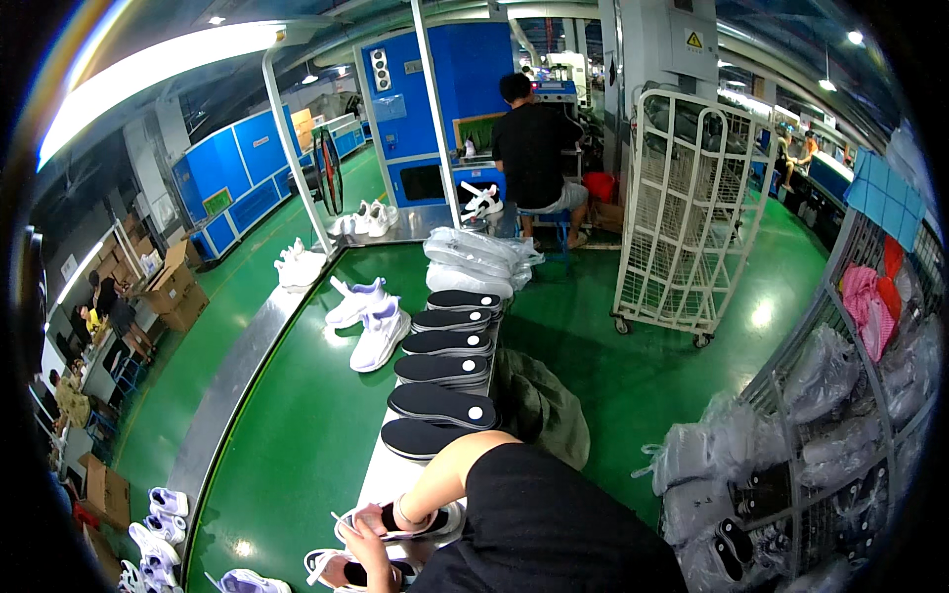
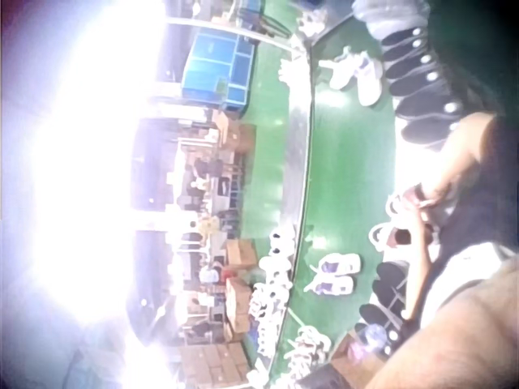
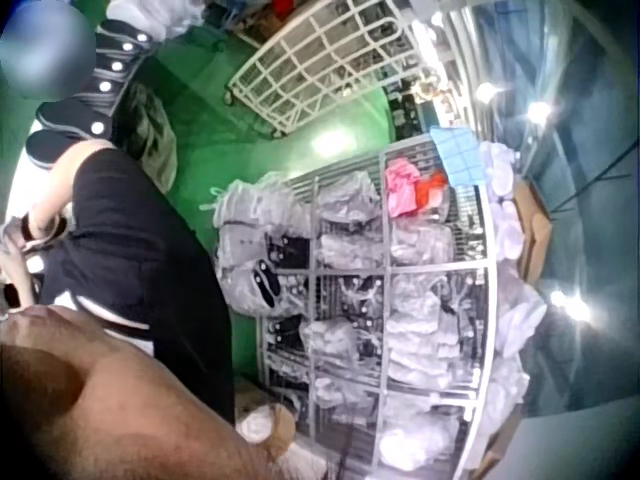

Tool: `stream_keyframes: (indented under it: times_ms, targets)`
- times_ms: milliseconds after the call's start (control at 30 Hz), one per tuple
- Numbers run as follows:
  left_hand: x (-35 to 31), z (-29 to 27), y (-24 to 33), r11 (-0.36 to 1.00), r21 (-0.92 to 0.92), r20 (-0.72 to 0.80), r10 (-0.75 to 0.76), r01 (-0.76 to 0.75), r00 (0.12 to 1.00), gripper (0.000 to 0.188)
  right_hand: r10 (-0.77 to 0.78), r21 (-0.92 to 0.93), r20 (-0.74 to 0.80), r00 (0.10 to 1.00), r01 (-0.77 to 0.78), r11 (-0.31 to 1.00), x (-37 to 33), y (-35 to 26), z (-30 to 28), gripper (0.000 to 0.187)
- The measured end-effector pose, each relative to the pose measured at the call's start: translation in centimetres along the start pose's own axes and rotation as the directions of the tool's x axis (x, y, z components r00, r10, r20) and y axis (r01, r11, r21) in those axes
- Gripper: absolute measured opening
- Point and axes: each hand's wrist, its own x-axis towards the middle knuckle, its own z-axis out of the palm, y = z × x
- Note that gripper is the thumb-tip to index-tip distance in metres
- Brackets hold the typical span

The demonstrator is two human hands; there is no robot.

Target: The person takes several white insoles from a shelf, walks to a conveyor belt, and inserts a matching insole into each of the purple and black sneakers before moving to a bin and transferring more sneakers back to the conveyor belt.

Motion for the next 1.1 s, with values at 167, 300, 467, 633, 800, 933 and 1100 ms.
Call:
stream_keyframes:
  times_ms: [167, 300, 467, 633, 800, 933, 1100]
  targets:
    - [-0.2, -0.2, -1.0, 0.996, 0.081, -0.057, 0.033, -0.029, 0.998, 0.031, -0.108, -0.019, 0.228, 0.968, 0.116, 0.993, -4.3, -0.9, -0.4, 0.028]
    - [0.0, 0.8, -1.0, 0.994, 0.039, -0.049, 0.107, -0.105, 0.993, 0.028, -0.064, -0.082, 0.077, 0.995, 0.070, 0.994, -0.8, 1.7, 5.7, 0.030]
    - [0.4, 0.1, -1.0, 0.983, -0.028, -0.146, 0.173, -0.179, 0.974, 0.026, -0.115, 0.493, 0.009, 0.993, 0.095, 0.865, -2.1, 2.1, 2.5, 0.031]
    - [0.9, 0.9, -1.1, 0.818, -0.574, 0.219, 0.109, 0.038, 0.970, 0.021, 0.043, 0.948, -0.256, 0.966, 0.242, 0.205, -0.8, 3.5, 5.2, 0.028]
    - [0.9, 0.7, -0.4, 0.851, -0.517, 0.347, 0.105, 0.097, 0.932, 0.025, 0.348, 0.908, -0.353, 0.869, 0.407, -0.097, 0.1, 1.8, 7.0, 0.029]
    - [0.8, -0.5, -2.5, 0.816, -0.553, 0.297, 0.007, 0.166, 0.955, 0.026, 0.440, 0.906, -0.314, 0.841, 0.404, -0.127, -0.5, -0.7, 5.1, 0.022]
    - [1.3, -0.8, -2.2, 0.864, -0.476, 0.174, -0.090, 0.164, 0.981, 0.027, 0.031, 0.682, -0.432, 0.901, 0.349, -0.643, -1.3, 3.4, 7.3, 0.016]
